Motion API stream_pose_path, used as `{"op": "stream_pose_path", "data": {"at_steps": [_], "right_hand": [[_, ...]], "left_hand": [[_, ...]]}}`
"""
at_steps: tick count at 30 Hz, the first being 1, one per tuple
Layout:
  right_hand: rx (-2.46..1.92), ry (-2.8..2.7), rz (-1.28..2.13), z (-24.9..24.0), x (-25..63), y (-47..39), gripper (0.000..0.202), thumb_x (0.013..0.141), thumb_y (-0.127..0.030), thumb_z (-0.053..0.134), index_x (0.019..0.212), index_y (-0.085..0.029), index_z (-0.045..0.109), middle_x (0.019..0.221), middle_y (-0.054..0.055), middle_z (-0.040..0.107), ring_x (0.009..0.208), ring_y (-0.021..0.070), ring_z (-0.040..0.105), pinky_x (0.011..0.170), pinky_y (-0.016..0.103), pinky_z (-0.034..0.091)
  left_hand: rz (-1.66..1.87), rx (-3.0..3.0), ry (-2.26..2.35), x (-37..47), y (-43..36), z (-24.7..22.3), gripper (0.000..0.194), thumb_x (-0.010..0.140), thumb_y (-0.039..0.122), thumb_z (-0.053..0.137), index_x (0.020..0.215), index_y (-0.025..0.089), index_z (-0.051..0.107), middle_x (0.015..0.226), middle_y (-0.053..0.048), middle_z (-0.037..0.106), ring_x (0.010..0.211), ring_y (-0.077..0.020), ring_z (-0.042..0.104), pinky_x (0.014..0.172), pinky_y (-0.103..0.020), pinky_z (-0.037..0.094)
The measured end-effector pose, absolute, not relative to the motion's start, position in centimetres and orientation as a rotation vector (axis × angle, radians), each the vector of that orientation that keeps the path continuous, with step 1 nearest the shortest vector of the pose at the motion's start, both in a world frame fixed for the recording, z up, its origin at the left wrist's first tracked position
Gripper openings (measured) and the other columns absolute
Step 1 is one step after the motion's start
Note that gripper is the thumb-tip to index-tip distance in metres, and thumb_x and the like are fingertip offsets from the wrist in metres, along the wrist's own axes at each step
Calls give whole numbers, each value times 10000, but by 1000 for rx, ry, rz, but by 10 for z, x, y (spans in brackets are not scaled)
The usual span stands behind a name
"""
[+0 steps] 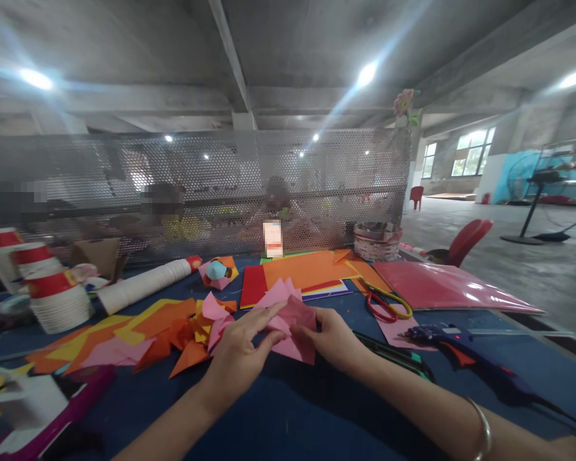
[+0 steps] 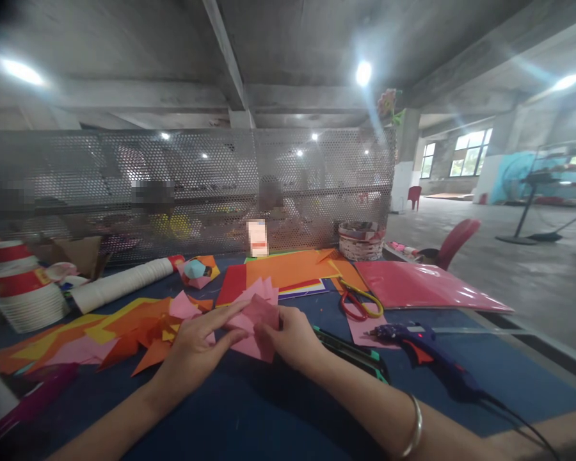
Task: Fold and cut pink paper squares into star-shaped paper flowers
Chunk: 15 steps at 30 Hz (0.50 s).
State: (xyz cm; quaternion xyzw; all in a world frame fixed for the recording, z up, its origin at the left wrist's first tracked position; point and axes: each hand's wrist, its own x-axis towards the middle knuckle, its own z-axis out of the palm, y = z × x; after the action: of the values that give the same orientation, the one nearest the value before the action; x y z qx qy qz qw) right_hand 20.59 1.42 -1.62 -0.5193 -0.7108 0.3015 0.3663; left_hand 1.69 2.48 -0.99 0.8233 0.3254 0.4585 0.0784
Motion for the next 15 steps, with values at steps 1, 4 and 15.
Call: {"op": "stream_pose_path", "data": {"at_steps": [1,4,15], "right_hand": [[-1343,-1835,775,-17,206,15,246,900,-360,555,933,-122,609,894,4,617,782,161,613,685,312,516],[-1343,-1858,771,-18,207,15,257,904,-366,547,969,-125,606,932,12,619,801,167,615,695,318,519],[-1273,-1846,755,-19,205,14,230,915,-351,533,931,-134,605,845,-1,618,725,133,604,666,295,509]], "left_hand": [[1373,2469,971,17,24,-10,421,799,180,665,1199,285,585,1099,-21,692,936,-180,666,831,-293,537],[1372,2482,967,18,24,-9,394,801,190,665,1179,276,599,1017,-26,710,887,-177,671,761,-271,542],[1390,2483,986,17,23,-7,81,850,196,603,839,242,669,836,0,697,851,-177,643,717,-263,491]]}}
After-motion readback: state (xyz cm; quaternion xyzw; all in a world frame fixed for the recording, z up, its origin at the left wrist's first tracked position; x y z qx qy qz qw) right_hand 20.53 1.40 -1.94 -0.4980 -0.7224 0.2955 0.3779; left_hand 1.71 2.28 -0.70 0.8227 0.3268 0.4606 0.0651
